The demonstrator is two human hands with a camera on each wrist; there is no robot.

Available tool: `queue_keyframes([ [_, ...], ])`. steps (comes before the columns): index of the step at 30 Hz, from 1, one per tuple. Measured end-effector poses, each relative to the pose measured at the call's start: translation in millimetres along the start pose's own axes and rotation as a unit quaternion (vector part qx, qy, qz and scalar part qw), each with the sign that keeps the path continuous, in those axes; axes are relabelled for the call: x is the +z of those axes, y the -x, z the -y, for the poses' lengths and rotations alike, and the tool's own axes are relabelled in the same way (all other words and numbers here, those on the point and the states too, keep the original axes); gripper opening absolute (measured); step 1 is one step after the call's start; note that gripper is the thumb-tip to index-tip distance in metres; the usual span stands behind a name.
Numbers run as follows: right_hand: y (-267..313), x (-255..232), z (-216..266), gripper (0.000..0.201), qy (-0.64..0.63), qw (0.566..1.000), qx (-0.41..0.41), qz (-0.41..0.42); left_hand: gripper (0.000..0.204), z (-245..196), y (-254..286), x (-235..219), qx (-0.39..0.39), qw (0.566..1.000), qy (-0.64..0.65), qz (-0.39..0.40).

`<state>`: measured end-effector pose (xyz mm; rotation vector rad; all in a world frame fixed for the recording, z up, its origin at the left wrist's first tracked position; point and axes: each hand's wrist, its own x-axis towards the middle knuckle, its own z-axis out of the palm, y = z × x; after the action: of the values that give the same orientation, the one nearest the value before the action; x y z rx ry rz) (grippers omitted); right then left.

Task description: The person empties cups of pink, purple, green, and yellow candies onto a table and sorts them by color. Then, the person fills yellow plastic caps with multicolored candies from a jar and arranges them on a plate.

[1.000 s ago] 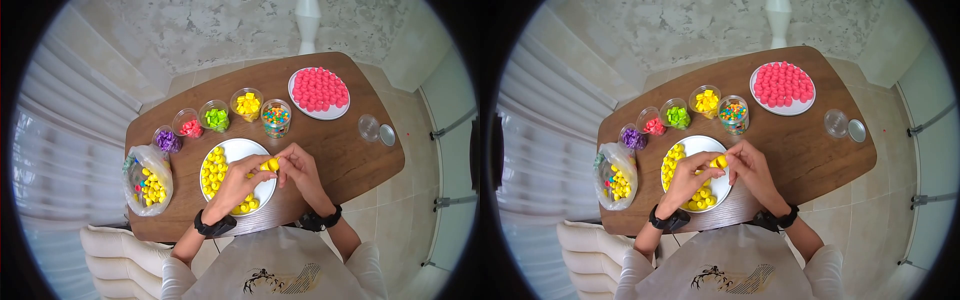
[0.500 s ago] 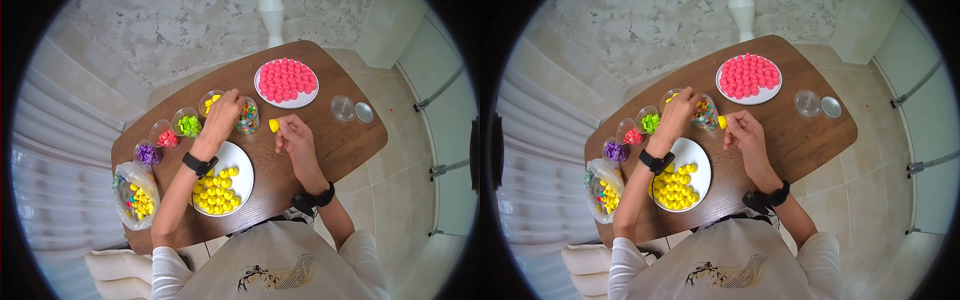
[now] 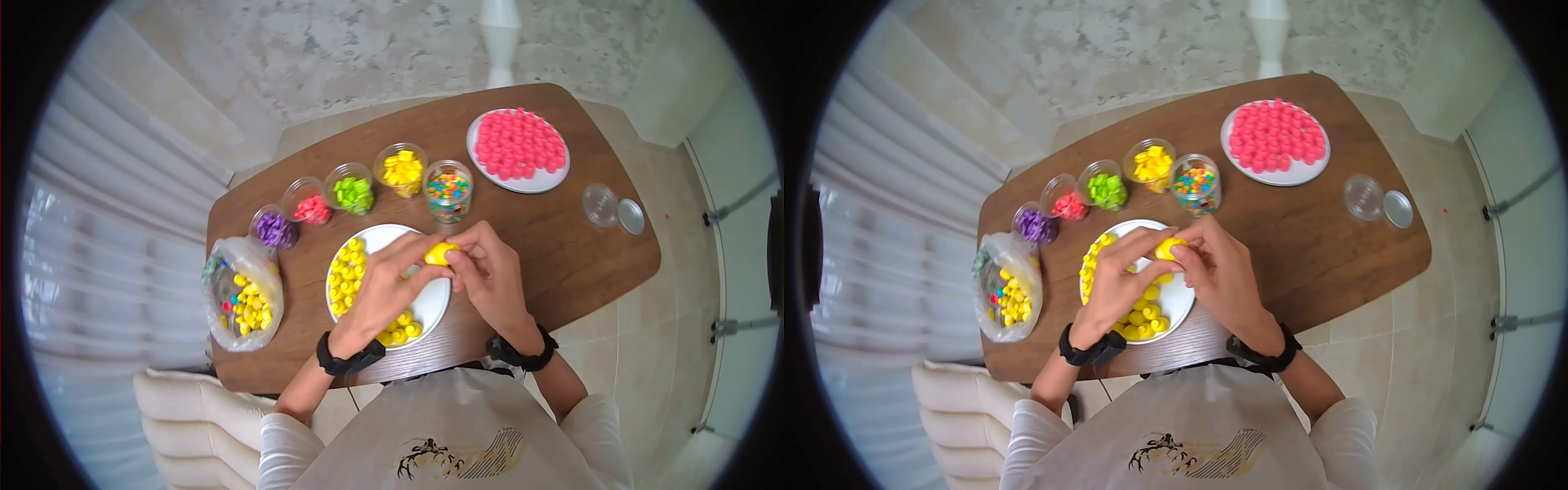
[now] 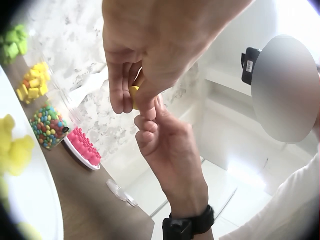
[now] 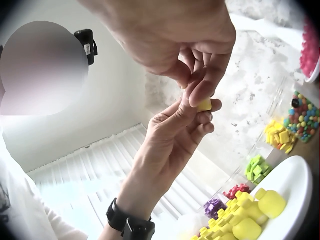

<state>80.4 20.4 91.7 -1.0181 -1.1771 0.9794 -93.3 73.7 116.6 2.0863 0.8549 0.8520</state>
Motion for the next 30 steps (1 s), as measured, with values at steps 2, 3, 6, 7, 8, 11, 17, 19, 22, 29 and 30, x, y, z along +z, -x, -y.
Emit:
queue_keyframes([
  [2, 0.4, 5.2, -2.8, 0.006, -0.022, 1.0, 0.019, 0.009, 0.048, -3.1, 13.6, -3.7, -0.005, 1.0, -0.002, -0.02],
  [3, 0.1, 7.5, -4.4, 0.005, -0.031, 0.999, 0.024, 0.027, 0.048, -2.5, 19.1, -4.3, -0.011, 0.999, -0.002, -0.034],
  [6, 3.1, 18.9, 0.1, 0.005, 0.054, 0.996, 0.015, 0.063, 0.044, -1.6, 34.9, -7.2, -0.043, 0.997, 0.026, -0.06],
  [7, 3.0, 22.5, 0.7, 0.006, 0.051, 0.996, 0.014, 0.077, 0.042, -1.0, 40.9, -8.9, -0.039, 0.997, 0.019, -0.067],
  [8, 2.2, 25.2, -2.2, 0.006, 0.045, 0.995, 0.012, 0.092, 0.039, 0.9, 46.8, -10.3, -0.034, 0.997, 0.013, -0.073],
  [11, 1.9, 33.7, -13.8, 0.01, 0.021, 0.982, 0.093, 0.165, 0.035, 12.4, 67.4, -20.0, -0.041, 0.993, -0.009, -0.11],
  [17, -1.8, 15.7, -30.4, 0.018, 0.113, 0.987, 0.073, 0.088, 0.032, 66.2, 119.6, -116.0, -0.251, 0.85, -0.2, -0.417],
  [19, -3.4, 11.5, -39.8, 0.01, 0.213, 0.974, 0.049, 0.057, 0.037, 123.0, 151.2, -153.1, -0.245, 0.815, -0.22, -0.476],
  [22, 1.3, 18.4, -52.5, 0.012, 0.3, 0.95, -0.025, 0.081, 0.036, 160.2, 184.4, -166.3, -0.342, 0.779, -0.333, -0.406],
  [29, 2.4, 22.4, -66.5, 0.015, 0.447, 0.878, -0.039, 0.165, 0.043, 122.6, 160.4, -137.8, -0.158, 0.801, -0.363, -0.449],
  [30, 0.1, 21.1, -67.1, 0.014, 0.436, 0.887, -0.031, 0.149, 0.04, 104.0, 147.7, -127.3, -0.136, 0.821, -0.315, -0.456],
])
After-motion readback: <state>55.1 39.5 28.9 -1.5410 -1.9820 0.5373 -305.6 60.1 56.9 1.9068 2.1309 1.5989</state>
